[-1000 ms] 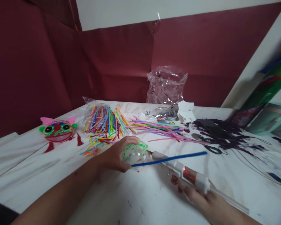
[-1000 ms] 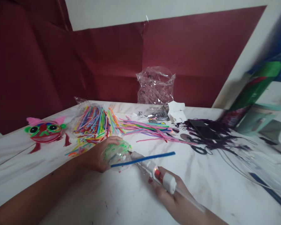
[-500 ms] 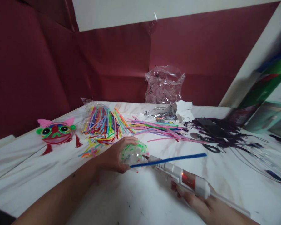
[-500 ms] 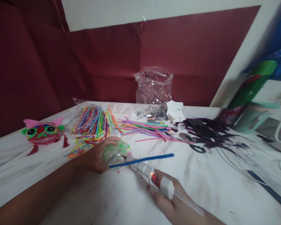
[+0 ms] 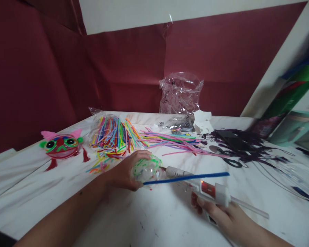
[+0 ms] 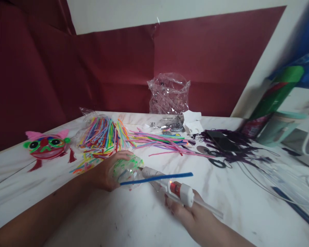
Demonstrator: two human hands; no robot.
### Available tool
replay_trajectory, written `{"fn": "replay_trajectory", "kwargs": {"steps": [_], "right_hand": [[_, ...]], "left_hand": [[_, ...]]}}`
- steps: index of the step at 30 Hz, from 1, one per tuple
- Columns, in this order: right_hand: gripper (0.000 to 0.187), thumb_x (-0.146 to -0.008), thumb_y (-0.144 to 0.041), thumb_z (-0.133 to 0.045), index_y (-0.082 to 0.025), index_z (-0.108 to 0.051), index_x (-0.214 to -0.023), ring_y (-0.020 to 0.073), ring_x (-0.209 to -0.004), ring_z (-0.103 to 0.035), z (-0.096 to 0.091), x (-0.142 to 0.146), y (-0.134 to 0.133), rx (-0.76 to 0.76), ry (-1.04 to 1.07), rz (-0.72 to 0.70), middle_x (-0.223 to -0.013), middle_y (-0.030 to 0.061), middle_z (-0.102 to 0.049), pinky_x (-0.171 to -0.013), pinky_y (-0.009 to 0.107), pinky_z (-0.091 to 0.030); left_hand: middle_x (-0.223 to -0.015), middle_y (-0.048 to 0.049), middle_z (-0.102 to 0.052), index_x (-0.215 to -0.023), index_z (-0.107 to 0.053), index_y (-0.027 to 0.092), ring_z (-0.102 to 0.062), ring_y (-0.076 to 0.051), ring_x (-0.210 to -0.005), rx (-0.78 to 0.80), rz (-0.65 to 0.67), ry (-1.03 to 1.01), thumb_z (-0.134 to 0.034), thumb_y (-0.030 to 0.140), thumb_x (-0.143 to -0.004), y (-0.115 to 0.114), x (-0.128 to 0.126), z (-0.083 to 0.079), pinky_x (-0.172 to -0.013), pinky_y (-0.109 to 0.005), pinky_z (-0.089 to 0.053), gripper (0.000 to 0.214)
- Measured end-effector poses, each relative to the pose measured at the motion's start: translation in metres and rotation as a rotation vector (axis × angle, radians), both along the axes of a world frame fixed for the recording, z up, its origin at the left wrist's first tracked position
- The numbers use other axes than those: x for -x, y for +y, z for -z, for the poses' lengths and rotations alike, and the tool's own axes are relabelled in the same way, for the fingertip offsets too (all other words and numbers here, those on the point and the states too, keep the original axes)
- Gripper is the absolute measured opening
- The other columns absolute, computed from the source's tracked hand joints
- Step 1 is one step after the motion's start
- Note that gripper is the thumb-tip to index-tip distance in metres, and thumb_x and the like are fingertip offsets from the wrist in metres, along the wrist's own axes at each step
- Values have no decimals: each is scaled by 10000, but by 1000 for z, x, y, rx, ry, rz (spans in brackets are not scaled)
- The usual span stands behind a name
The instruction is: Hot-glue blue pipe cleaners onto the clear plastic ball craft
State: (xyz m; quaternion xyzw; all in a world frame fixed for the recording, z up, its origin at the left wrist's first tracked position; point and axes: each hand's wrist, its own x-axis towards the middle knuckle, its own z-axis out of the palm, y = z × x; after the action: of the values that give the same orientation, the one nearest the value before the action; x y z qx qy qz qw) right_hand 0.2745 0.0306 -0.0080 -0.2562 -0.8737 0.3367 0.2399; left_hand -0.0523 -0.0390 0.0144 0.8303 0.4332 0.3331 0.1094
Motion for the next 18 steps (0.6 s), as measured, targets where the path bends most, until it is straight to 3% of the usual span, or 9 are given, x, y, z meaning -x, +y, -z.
{"fn": "replay_trajectory", "kwargs": {"steps": [6,12,18], "right_hand": [[329,-907,-366,-371,-217,-629,-770,189,-674,-631,-5,0,-4,23,21,-25,-718,34,-653,-632,277,-530],[318,-865,-421,-426,-229,-661,-771,232,-758,-640,-7,-1,-9,68,-33,102,-760,47,-672,-687,326,-536],[362,-878,-418,-378,-225,-631,-705,214,-684,-628,-16,3,-8,50,-16,46,-706,45,-659,-665,326,-525]], "left_hand": [[-1352,-110,-451,-1295,-400,253,-409,-328,-1289,-14,-6,3,-723,241,-568,0,0,0,-1081,-493,-356,796],[-1344,-116,-461,-1290,-400,263,-419,-346,-1280,14,-12,-9,-727,282,-582,-1,0,-1,-1070,-518,-358,780],[-1344,-112,-468,-1289,-402,256,-423,-335,-1278,-9,-11,-10,-724,263,-578,-1,-2,1,-1073,-496,-358,781]]}}
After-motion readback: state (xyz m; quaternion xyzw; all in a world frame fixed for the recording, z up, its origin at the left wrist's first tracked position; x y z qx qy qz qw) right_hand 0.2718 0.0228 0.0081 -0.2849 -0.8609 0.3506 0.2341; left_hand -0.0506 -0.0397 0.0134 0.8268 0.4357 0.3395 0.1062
